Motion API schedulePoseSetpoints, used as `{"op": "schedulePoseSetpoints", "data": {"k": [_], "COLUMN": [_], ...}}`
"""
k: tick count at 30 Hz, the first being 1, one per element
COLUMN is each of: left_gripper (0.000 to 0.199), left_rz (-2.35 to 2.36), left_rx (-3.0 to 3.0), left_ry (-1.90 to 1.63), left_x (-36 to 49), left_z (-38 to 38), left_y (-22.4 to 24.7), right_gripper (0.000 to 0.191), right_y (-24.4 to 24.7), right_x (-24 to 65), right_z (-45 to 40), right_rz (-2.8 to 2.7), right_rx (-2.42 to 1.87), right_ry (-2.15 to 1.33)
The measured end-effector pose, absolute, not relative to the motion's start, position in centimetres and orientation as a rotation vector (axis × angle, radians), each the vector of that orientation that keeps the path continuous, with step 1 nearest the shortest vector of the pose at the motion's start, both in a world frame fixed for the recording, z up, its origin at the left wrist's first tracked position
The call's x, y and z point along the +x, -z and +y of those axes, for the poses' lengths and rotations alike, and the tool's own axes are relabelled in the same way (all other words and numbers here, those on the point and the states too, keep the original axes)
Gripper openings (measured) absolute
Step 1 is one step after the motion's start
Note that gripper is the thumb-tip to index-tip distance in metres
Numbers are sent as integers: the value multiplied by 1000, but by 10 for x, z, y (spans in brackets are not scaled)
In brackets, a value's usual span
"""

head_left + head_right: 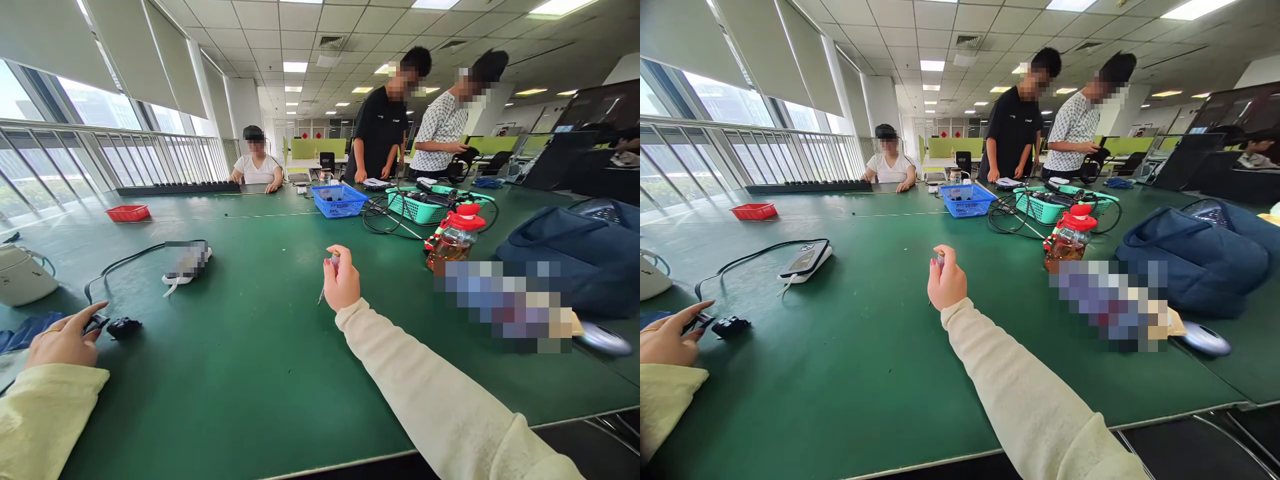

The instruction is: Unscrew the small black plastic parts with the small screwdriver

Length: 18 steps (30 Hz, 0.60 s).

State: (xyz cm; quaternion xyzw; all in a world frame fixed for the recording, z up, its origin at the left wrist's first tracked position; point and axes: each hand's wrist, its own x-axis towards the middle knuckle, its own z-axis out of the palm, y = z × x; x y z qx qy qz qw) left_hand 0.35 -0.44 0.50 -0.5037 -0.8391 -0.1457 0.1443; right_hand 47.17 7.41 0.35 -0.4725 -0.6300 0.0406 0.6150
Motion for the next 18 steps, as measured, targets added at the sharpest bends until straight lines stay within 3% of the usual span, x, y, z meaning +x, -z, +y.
{"op": "schedulePoseSetpoints", "data": {"k": [10, 18], "left_gripper": [55, 54], "left_rz": [-2225, -2045], "left_rx": [-1807, -1992], "left_ry": [447, 271], "left_x": [13, 8], "left_z": [1, 4], "left_y": [-6, 4], "right_gripper": [24, 23], "right_y": [-4, -4], "right_x": [471, 471], "right_z": [74, 74], "right_rz": [-1449, -1441], "right_rx": [-1095, -1096], "right_ry": [-109, -100]}}
